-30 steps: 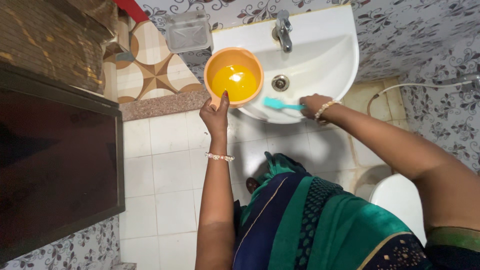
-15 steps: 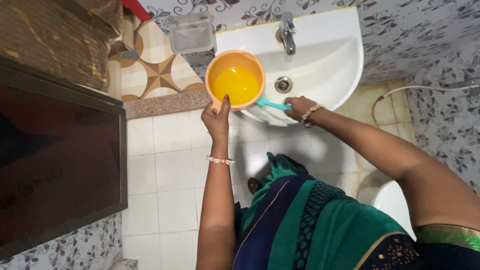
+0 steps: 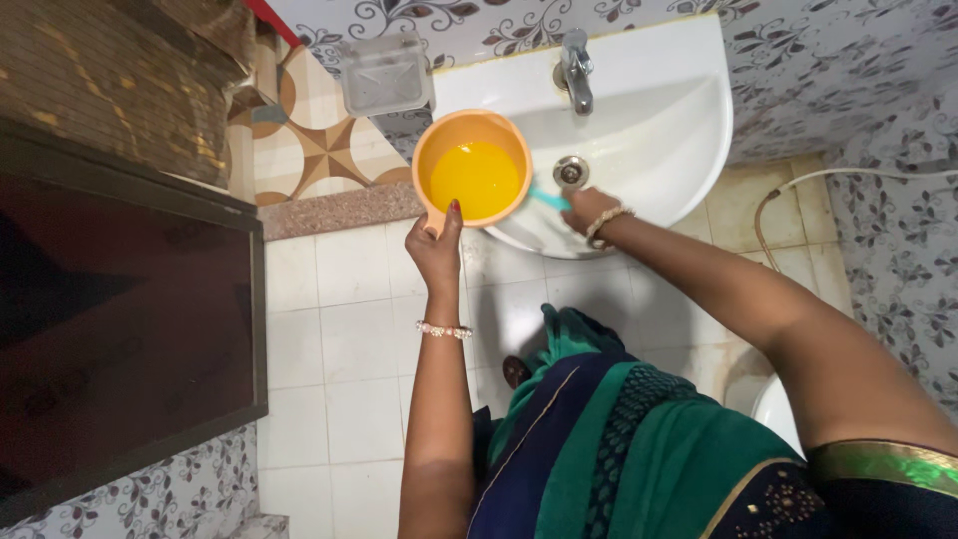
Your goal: The person cleans a white bathroom sink using a blue scrub brush and a yellow liquid from an orange bowl. They repeatedly pour the liquid into the sink and scrub the basin and faucet area.
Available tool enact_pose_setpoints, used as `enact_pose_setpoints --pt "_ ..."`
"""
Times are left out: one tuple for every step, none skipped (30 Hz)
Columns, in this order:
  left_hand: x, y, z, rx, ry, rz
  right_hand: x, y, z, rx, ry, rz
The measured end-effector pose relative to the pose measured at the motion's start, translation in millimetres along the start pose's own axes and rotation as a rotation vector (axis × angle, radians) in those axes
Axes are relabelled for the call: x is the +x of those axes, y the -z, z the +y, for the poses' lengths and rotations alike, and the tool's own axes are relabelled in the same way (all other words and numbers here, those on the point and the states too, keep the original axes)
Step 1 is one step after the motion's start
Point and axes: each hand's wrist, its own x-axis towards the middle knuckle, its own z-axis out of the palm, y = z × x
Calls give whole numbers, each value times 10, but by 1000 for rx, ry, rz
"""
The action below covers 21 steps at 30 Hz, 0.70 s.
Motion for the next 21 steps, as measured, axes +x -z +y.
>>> enact_pose_setpoints --pt "9 -8 12 41 47 11 18 -10 -11 -3 57 44" --pt "-21 -13 17 82 99 22 25 -43 -11 -7 112 84" --pt "-48 -23 18 124 151 31 51 -60 -1 -10 167 125" --pt "-59 -15 25 134 155 32 90 -75 -4 -20 117 110" --pt "-72 -9 32 145 159 33 130 -60 21 -29 66 95" --pt "-48 -12 42 154 158 35 186 -2 53 -39 18 85" --pt "-26 -14 48 138 157 33 223 72 111 -123 14 84" --pt "-20 -11 44 123 160 32 232 152 203 -206 9 81" --pt "-12 -1 34 107 162 30 214 229 303 -289 4 77" --pt "-26 -5 14 90 133 25 156 334 462 -389 13 68" --pt "-33 -3 -7 72 103 20 76 447 627 -488 23 59" --pt "-26 -20 -29 52 69 15 -11 562 776 -509 2 76" --pt "-23 -40 -46 33 39 9 -111 690 934 -530 -18 94" --pt "-19 -39 -55 16 9 7 -190 796 1050 -574 -18 183" --pt "-19 -41 -59 -1 -21 5 -284 935 1206 -608 -39 155" --pt "-14 -35 -55 76 33 28 -332 1048 1325 -694 -92 106" --pt "-11 -31 -48 153 88 50 -369 1153 1454 -779 -145 57" --pt "-9 -34 -40 229 144 69 -361 1224 1565 -747 -174 77" --pt "-6 -37 -28 217 135 68 -346 1287 1669 -715 -203 98" --pt "-4 -40 -9 205 125 66 -311 1274 1703 -712 -202 92" --pt "2 -43 12 193 116 64 -265 1225 1692 -709 -200 86"
